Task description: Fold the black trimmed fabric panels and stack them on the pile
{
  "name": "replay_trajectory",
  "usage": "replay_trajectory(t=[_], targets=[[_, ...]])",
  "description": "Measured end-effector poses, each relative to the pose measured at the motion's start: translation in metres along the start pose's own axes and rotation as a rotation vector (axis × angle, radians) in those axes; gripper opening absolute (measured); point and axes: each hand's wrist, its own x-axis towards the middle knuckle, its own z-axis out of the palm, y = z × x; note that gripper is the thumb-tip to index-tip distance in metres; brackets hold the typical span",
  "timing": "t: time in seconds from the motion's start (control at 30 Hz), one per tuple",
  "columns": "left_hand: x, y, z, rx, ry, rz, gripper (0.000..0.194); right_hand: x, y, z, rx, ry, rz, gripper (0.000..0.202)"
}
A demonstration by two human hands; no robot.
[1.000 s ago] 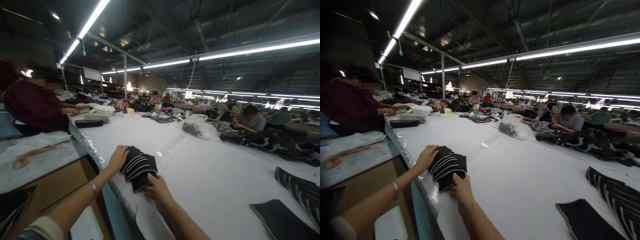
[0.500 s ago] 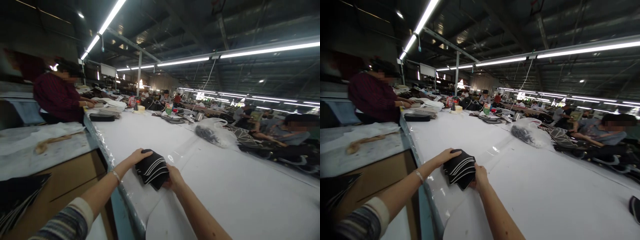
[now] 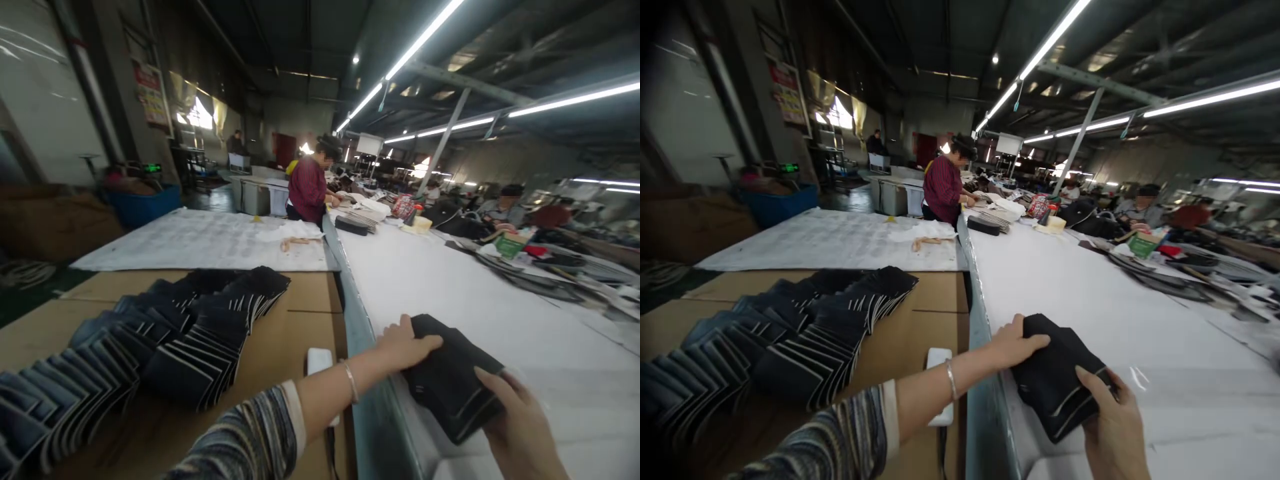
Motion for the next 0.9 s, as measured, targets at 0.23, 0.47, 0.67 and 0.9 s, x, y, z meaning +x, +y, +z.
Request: replay_trajectory(t=[0.23,0.47,0.67,0.9], targets=[[-0.101,-0.031,-0.092,-0.494,-0.113,0.083,0.086,-0.082,0.013,0.044,-0.062,-0.206,0.11,0.073],[-0.243,-0.087,-0.17,-0.654,0.142,0.067,0.096,-0.188,0.049,0.1,-0.087,-0.709,0.107,0.107],[-0.324,-0.185,-0.231,-0.301,0.593,-0.034,0.104,-0.247,0.124,0.145,-0.257,-1.162,0.084,0.116],[-0.339,-0.257,-0.245,0.726,1.01,0.024,0.074,-0.266,0.188,0.176,-0.574,-1.102,-0.07,0.114]])
